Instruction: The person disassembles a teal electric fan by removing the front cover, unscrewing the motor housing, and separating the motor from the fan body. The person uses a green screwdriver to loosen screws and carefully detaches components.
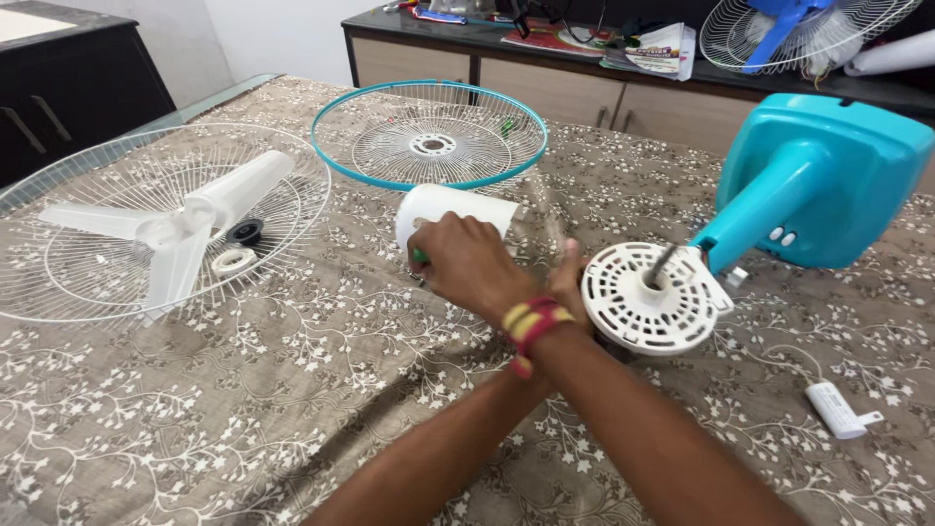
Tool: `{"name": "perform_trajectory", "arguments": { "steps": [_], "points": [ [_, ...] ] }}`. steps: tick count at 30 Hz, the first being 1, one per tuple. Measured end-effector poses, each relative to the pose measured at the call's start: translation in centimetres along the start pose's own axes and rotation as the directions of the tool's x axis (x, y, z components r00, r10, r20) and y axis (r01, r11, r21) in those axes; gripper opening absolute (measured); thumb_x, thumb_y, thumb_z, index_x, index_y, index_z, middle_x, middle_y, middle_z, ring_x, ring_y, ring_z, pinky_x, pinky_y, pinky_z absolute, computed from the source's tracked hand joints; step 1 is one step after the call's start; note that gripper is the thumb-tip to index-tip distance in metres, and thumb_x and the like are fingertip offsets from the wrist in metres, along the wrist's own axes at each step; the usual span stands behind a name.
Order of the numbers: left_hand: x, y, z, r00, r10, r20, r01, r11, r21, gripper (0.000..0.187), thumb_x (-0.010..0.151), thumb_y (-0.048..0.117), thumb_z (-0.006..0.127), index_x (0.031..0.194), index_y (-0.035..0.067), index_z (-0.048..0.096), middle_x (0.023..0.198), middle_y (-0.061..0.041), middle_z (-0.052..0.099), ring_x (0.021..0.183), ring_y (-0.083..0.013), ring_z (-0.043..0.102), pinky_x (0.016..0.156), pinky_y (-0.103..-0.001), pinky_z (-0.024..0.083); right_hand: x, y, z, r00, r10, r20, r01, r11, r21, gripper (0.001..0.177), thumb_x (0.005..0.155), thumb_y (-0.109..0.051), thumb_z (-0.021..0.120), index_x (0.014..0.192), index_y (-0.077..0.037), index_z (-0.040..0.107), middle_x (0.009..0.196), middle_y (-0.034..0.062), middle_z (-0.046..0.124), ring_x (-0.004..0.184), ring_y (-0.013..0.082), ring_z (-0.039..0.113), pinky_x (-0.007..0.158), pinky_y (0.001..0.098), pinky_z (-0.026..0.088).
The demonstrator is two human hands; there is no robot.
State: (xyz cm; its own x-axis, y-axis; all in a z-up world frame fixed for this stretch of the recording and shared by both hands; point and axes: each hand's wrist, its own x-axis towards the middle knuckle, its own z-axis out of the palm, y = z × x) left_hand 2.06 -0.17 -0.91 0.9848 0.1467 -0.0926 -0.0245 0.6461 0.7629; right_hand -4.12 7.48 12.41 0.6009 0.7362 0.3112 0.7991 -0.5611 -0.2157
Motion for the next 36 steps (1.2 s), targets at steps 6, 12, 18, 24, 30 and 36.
{"name": "perform_trajectory", "arguments": {
  "steps": [6, 12, 18, 24, 30, 36],
  "points": [
    [-0.7, -0.3, 0.0, 0.947, 0.294, 0.127, -0.317, 0.917, 0.242, 0.076, 0.109, 0.052, 0.032, 0.106, -0.009, 0.077, 0.077, -0.009, 0.075, 0.064, -0.0176, 0.065, 0.065, -0.034, 0.051, 2.0, -0.3, 1.5, 0.995, 0.037, -0.097, -0.041, 0.999, -0.036, 0.022, 0.082, -0.003, 0.073, 0.102, -0.009, 0.078, 0.090, 0.0206, 0.075, 0.082, 0.0338, 0.076, 0.078, 0.0456, 0.061],
    [0.5, -2.9, -1.4, 0.930, 0.013, 0.367, 0.155, 0.892, -0.424, 0.037, 0.111, 0.032, 0.037, 0.134, 0.023, 0.064, 0.104, -0.005, 0.078, 0.096, -0.0126, 0.064, 0.094, -0.030, 0.053, -3.3, -2.2, -5.6, 0.963, -0.024, -0.268, 0.012, 0.999, -0.045, 0.020, 0.082, -0.016, 0.079, 0.102, -0.013, 0.078, 0.082, 0.0125, 0.077, 0.074, 0.0303, 0.075, 0.072, 0.0468, 0.058],
    [-0.2, -1.5, -0.7, 0.965, 0.168, 0.200, -0.189, 0.978, 0.090, 0.061, 0.114, 0.049, 0.031, 0.094, 0.002, 0.065, 0.074, -0.008, 0.068, 0.060, -0.0166, 0.062, 0.056, -0.035, 0.051, -12.4, -1.2, -15.5, 0.865, 0.414, -0.283, -0.455, 0.885, -0.097, 0.026, 0.088, -0.043, 0.076, 0.110, -0.030, 0.083, 0.061, 0.0033, 0.063, 0.049, 0.0235, 0.054, 0.050, 0.0414, 0.038],
    [-2.2, 1.2, 0.4, 0.982, 0.138, 0.132, -0.157, 0.977, 0.143, 0.065, 0.108, 0.052, 0.034, 0.083, 0.004, 0.069, 0.066, -0.008, 0.072, 0.052, -0.0142, 0.067, 0.046, -0.028, 0.049, -17.3, 6.7, -18.0, 0.740, 0.672, 0.026, -0.635, 0.711, -0.304, 0.095, 0.067, -0.065, 0.085, 0.151, -0.033, 0.053, 0.111, 0.0212, 0.063, 0.094, 0.0327, 0.068, 0.084, 0.0497, 0.054],
    [-2.6, 1.5, 0.5, 0.981, 0.131, 0.145, -0.156, 0.972, 0.177, 0.066, 0.107, 0.054, 0.033, 0.082, 0.006, 0.070, 0.067, -0.008, 0.073, 0.053, -0.0131, 0.067, 0.047, -0.027, 0.052, -21.1, 11.4, -12.1, 0.886, 0.446, 0.129, -0.414, 0.884, -0.216, 0.153, 0.042, -0.072, 0.090, 0.168, -0.028, 0.014, 0.163, 0.0188, 0.021, 0.145, 0.0452, 0.028, 0.112, 0.0584, 0.029],
    [-2.9, 1.9, 0.3, 0.982, 0.111, 0.152, -0.132, 0.982, 0.138, 0.062, 0.108, 0.054, 0.032, 0.089, 0.007, 0.069, 0.075, -0.008, 0.074, 0.060, -0.0136, 0.071, 0.051, -0.027, 0.056, -20.3, 9.1, -10.2, 0.815, 0.579, -0.006, -0.565, 0.793, -0.228, 0.150, 0.036, -0.080, 0.088, 0.162, -0.028, 0.026, 0.168, 0.0065, 0.026, 0.139, 0.0379, 0.049, 0.114, 0.0555, 0.043]
  ]
}}
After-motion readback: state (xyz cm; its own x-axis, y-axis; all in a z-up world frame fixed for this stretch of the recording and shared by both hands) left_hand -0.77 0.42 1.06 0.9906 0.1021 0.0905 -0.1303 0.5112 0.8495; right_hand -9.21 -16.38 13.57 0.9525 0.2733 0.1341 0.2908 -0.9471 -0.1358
